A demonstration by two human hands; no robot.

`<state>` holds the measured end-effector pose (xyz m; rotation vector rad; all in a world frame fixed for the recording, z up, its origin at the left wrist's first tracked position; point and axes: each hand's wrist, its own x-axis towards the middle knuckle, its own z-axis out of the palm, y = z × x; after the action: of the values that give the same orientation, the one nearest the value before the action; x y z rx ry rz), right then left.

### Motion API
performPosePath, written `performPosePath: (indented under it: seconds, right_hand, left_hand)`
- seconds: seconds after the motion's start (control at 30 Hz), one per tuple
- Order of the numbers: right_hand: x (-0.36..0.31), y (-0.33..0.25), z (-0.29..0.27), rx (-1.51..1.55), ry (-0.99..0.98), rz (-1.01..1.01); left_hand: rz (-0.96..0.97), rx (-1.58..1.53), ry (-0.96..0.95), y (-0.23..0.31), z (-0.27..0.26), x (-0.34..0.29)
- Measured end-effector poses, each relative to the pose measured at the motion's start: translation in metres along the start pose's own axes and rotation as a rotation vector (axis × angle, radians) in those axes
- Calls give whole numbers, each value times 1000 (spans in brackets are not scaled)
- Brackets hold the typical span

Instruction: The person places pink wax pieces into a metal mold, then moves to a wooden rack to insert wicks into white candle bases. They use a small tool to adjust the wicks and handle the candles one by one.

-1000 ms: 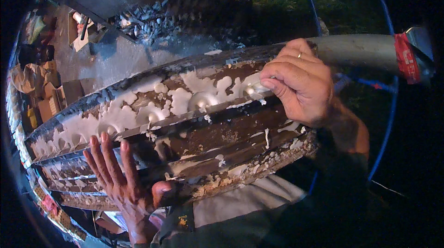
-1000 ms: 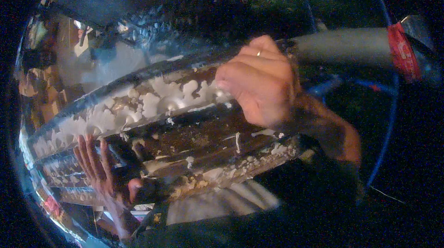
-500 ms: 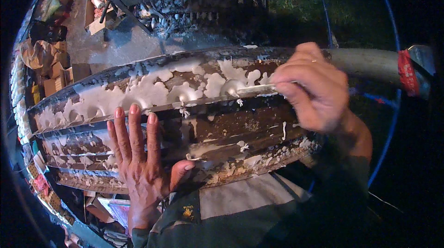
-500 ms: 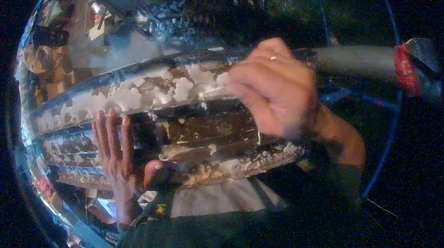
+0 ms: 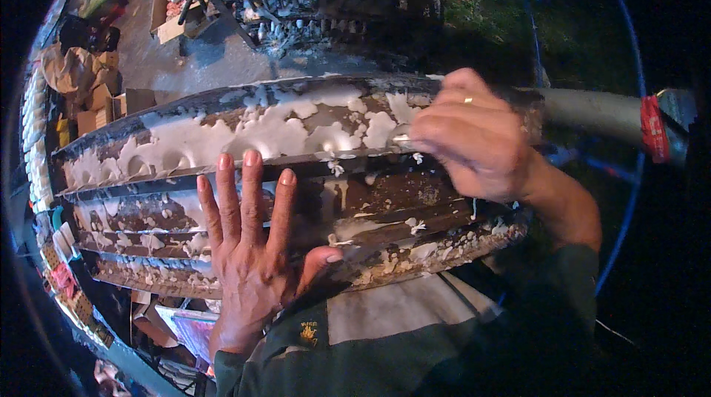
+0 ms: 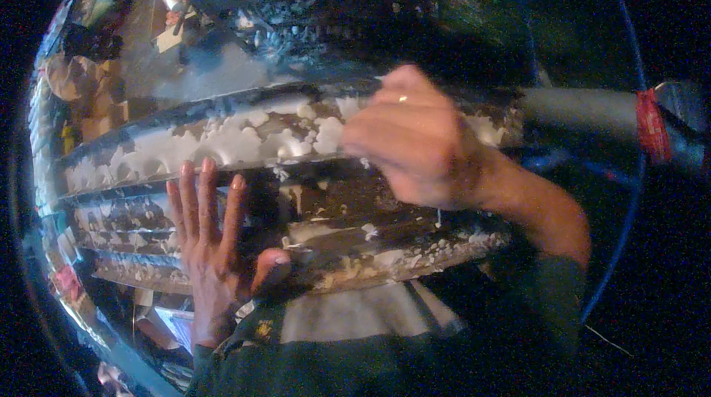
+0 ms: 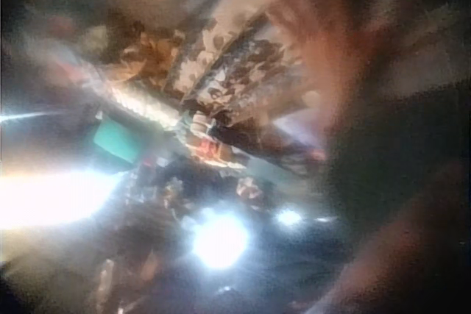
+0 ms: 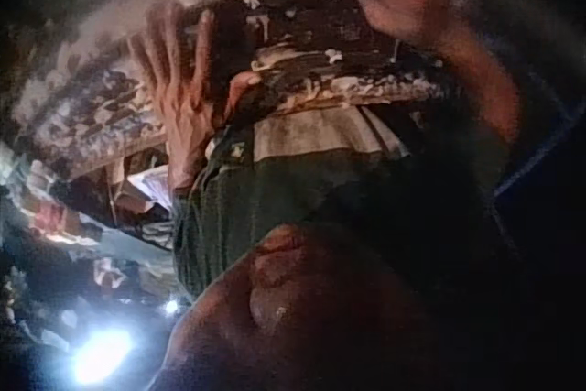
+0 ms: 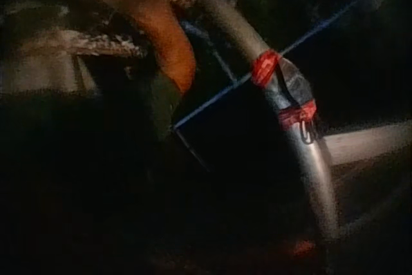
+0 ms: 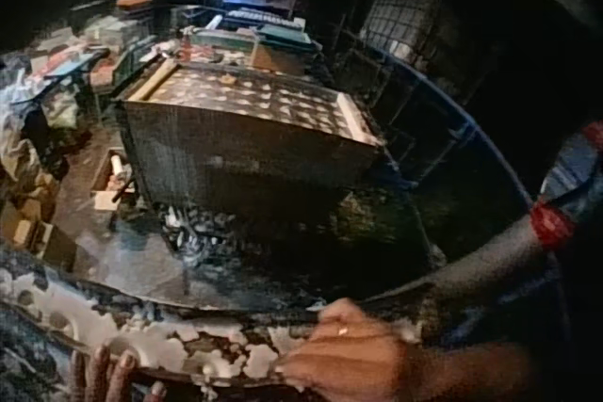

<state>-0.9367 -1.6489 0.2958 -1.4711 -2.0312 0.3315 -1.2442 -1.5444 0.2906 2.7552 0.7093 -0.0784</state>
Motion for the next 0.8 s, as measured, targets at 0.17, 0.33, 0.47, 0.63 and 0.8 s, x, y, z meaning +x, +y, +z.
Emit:
performPosePath:
  seconds: [0.17, 0.33, 0.47, 0.63, 0.8]
  right_hand:
    - [21, -22, -25, -5, 95, 42]
    - [37, -23, 13, 44, 100, 12]
    - [41, -17, 36, -96, 48, -36]
    - [61, -15, 47, 9, 128, -69]
    - [62, -18, 42, 55, -5, -88]
  left_hand:
    - [-143, 132, 107, -26, -13, -12]
    - [-159, 204, 56, -44, -19, -20]
    - [-208, 177, 71, -54, -21, -27]
    - [-217, 163, 87, -68, -19, -35]
    - [-216, 147, 131, -91, -25, -45]
